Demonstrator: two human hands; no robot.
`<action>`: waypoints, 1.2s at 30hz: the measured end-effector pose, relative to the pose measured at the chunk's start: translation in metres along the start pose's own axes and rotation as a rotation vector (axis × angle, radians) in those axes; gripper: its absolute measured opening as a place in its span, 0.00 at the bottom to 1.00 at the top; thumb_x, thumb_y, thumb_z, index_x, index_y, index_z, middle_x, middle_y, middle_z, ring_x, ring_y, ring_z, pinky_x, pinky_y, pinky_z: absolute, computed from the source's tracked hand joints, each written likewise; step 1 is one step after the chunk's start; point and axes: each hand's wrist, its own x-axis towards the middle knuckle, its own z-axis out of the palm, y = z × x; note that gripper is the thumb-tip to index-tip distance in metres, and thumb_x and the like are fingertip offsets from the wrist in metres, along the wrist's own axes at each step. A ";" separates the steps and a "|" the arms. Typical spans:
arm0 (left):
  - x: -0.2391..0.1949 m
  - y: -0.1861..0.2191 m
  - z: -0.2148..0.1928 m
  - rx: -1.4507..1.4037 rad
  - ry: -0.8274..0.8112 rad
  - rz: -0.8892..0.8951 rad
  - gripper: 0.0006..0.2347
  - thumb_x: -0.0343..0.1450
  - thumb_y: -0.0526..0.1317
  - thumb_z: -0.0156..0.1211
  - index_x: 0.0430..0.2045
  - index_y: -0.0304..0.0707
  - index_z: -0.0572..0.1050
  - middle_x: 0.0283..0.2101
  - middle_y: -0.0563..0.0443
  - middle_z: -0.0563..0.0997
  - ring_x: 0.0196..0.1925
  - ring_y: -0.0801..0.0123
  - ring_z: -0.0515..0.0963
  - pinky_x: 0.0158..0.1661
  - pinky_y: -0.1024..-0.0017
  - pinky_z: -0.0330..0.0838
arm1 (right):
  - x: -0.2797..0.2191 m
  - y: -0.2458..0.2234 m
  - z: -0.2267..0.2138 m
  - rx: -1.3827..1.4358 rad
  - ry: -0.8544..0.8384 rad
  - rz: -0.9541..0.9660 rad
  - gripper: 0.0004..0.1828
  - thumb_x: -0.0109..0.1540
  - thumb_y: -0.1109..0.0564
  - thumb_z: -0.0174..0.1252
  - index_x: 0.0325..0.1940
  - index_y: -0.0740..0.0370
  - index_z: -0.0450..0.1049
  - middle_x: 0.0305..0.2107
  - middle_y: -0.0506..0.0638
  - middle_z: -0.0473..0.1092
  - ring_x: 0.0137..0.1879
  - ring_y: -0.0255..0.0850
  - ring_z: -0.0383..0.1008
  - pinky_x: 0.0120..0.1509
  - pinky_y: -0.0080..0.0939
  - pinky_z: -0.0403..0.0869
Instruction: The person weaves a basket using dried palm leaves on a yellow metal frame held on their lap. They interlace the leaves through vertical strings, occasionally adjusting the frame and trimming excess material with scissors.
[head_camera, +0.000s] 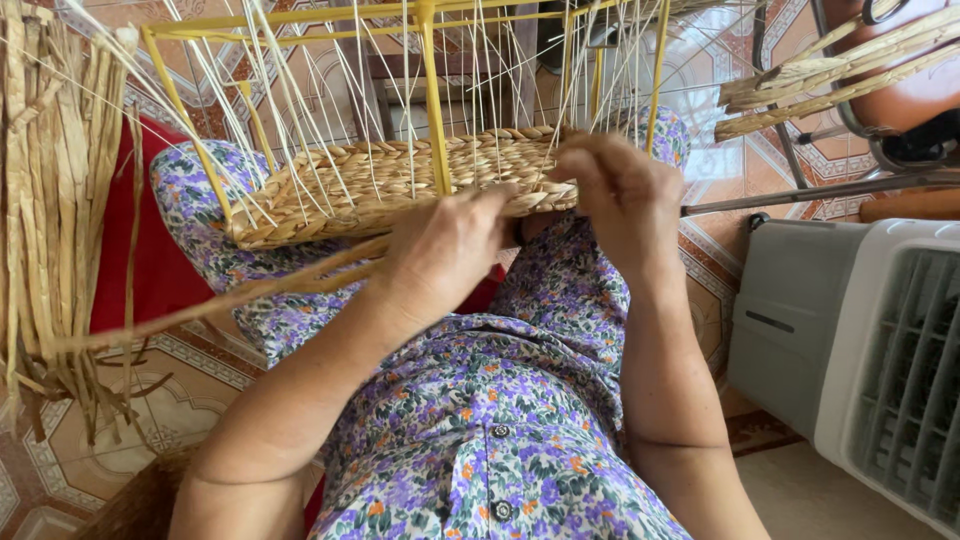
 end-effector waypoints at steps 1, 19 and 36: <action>-0.001 -0.003 -0.011 0.001 -0.063 -0.010 0.03 0.73 0.29 0.56 0.37 0.30 0.76 0.22 0.47 0.78 0.16 0.72 0.74 0.14 0.76 0.70 | -0.001 -0.002 0.001 -0.070 -0.065 -0.186 0.08 0.68 0.61 0.60 0.50 0.64 0.78 0.37 0.50 0.77 0.34 0.35 0.71 0.36 0.34 0.70; 0.040 -0.027 -0.001 -0.434 0.053 -0.168 0.14 0.76 0.46 0.49 0.43 0.35 0.78 0.25 0.48 0.83 0.20 0.76 0.81 0.16 0.79 0.77 | 0.006 0.025 0.023 0.134 -0.294 0.047 0.04 0.70 0.66 0.52 0.48 0.63 0.65 0.31 0.48 0.74 0.34 0.33 0.75 0.37 0.34 0.76; -0.052 -0.018 -0.055 -0.319 0.233 -0.602 0.24 0.75 0.33 0.57 0.66 0.40 0.57 0.40 0.40 0.84 0.25 0.66 0.83 0.19 0.80 0.78 | 0.002 0.011 0.034 0.100 -0.259 -0.160 0.05 0.68 0.64 0.60 0.47 0.61 0.71 0.42 0.52 0.75 0.43 0.34 0.81 0.41 0.34 0.81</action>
